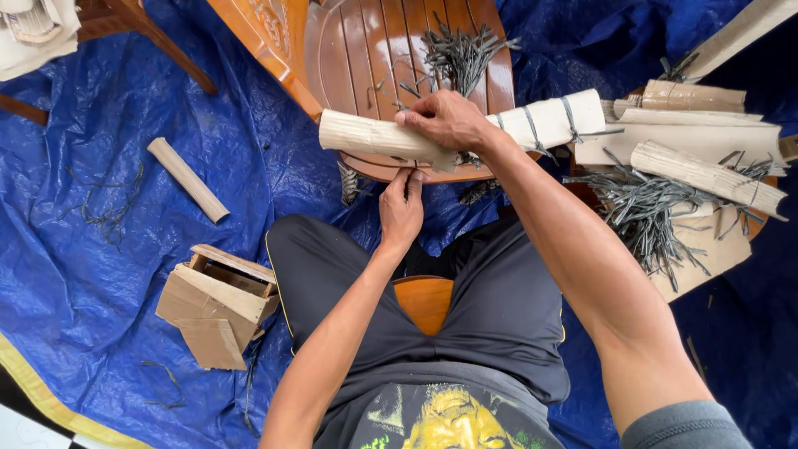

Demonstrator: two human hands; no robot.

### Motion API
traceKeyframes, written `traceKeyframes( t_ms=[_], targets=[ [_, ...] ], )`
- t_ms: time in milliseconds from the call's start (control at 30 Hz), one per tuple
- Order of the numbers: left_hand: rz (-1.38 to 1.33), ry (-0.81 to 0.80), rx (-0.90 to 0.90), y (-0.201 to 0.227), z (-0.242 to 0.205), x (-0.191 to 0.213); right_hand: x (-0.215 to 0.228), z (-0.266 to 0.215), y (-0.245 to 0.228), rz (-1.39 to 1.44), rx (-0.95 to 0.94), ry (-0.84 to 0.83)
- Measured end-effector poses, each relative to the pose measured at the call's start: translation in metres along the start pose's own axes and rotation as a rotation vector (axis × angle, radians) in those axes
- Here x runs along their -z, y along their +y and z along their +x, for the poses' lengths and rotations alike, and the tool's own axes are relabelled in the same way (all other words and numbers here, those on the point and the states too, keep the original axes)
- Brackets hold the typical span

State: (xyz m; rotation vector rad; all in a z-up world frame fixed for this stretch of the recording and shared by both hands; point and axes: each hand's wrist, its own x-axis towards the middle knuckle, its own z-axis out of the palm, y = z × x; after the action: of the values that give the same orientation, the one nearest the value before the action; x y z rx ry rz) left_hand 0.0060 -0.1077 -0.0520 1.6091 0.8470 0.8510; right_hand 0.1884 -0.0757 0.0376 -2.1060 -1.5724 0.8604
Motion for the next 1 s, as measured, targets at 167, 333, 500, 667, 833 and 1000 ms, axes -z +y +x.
traceKeyframes(
  t_ms=[167, 333, 500, 667, 833, 1000],
  targets=[
    [0.237, -0.036, -0.063, 0.020, -0.016, 0.017, -0.007, -0.001, 0.002, 0.049, 0.017, 0.056],
    [0.446, -0.087, -0.177, 0.053, -0.020, 0.032, -0.008, 0.000, 0.002, 0.116, 0.043, 0.093],
    [0.643, 0.073, -0.605, 0.080, -0.007, 0.040, -0.008, 0.003, 0.009, 0.239, 0.107, 0.129],
    [0.665, 0.005, -0.586, 0.076, 0.009, 0.044, -0.012, 0.004, 0.015, 0.319, 0.138, 0.199],
    [0.682, -0.034, -0.593, 0.082, 0.015, 0.048, -0.013, -0.005, 0.009, 0.321, 0.195, 0.277],
    [0.686, -0.123, -0.555, 0.089, 0.023, 0.051, -0.012, -0.021, 0.001, 0.276, 0.205, 0.340]
  ],
)
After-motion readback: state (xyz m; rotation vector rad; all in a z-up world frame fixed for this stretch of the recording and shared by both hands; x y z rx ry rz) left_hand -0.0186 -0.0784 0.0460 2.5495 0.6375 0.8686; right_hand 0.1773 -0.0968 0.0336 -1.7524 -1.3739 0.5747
